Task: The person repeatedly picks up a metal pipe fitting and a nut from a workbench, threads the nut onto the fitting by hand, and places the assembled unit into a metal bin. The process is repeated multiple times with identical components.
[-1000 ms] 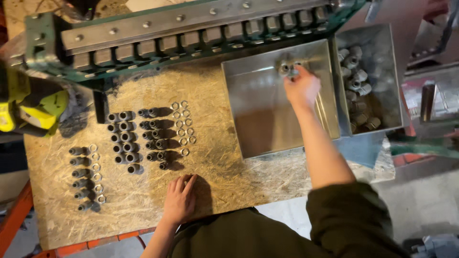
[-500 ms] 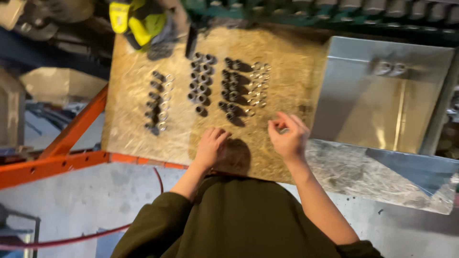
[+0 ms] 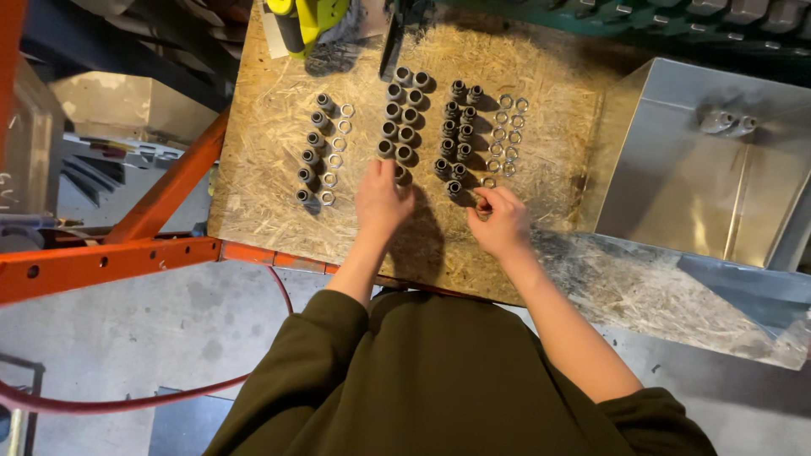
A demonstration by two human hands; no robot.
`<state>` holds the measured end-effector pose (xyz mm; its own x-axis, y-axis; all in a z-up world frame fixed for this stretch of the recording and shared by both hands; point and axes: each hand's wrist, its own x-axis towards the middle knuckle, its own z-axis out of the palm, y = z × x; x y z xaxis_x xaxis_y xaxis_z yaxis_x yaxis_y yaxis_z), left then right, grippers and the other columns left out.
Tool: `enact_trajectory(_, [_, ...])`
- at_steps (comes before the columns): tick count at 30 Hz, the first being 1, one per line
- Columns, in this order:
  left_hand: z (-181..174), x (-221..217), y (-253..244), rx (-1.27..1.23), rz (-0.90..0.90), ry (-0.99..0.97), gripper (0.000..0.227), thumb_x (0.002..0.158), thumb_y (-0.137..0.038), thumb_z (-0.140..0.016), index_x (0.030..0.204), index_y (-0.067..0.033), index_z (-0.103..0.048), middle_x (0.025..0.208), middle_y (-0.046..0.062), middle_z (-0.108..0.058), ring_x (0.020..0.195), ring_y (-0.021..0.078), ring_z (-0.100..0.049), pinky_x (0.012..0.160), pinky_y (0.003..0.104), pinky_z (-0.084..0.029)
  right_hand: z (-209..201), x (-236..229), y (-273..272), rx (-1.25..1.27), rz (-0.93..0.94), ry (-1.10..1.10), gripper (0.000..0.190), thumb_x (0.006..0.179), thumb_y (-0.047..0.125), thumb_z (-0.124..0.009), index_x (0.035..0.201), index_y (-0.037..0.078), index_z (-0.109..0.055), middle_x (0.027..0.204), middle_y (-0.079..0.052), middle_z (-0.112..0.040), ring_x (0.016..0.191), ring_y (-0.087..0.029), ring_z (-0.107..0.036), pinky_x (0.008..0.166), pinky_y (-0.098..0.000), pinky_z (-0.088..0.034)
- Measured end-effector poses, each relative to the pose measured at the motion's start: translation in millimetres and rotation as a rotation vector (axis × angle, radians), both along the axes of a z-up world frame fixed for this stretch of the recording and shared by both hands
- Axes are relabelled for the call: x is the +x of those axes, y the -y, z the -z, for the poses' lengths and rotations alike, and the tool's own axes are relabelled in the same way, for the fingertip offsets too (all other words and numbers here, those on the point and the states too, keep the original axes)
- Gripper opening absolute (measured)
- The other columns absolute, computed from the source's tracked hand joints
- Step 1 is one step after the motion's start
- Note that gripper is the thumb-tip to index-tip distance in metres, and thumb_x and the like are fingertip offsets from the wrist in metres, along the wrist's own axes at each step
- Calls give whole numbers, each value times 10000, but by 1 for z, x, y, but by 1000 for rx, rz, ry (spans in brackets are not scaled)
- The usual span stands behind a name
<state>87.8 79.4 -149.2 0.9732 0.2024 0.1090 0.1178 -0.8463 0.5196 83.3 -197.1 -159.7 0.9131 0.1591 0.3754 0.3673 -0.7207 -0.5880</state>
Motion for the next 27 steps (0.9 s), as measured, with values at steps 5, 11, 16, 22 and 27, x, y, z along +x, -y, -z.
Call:
enact_trajectory(5, [10, 17, -10, -59, -19, -50, 584, 815, -343, -981, 1244, -96, -673, 1131, 156, -637, 931, 526, -795, 820, 674, -680, -7, -10, -3, -18, 39, -5, 438, 702, 148, -1024, 1124, 135, -904, 860, -19, -763, 860, -287, -827, 790, -407, -695])
enact_trajectory(11, [47, 24, -15, -60, -2, -47, 478, 835, -350, -966, 1151, -95, -714, 1099, 139, -667, 932, 501, -815, 811, 608, -689, -15, -16, -7, 24, 113, -142, 433, 736, 108, -1030, 1149, 95, -901, 910, -58, -782, 795, -246, -842, 650, -296, -707])
enact_trajectory(16, [-1, -12, -8, -733, 7, -50, 453, 883, -252, -1001, 1249, -80, -796, 1126, 196, -785, 1025, 481, -858, 909, 520, -698, -20, -14, -29, 234, 164, -279, 502, 758, 50, -1028, 1227, -22, -863, 1036, -153, -774, 865, -312, -864, 704, -307, -748])
enact_trajectory(22, [-22, -67, -5, -1454, -162, -109, 465, 926, -56, -1027, 1311, 45, -786, 1177, 187, -779, 1003, 273, -830, 896, 448, -774, 25, 4, -52, 212, 304, -265, 581, 710, 274, -1134, 1173, 39, -874, 1025, -64, -753, 794, -213, -866, 676, -280, -740])
enact_trajectory(27, [-35, -84, -3, -1494, -170, -90, 440, 928, -18, -1007, 1300, 69, -788, 1146, 188, -768, 974, 277, -838, 869, 462, -785, 30, 10, -61, 146, 334, -236, 457, 717, 286, -1090, 1077, 105, -874, 933, -9, -755, 754, -216, -855, 680, -319, -724])
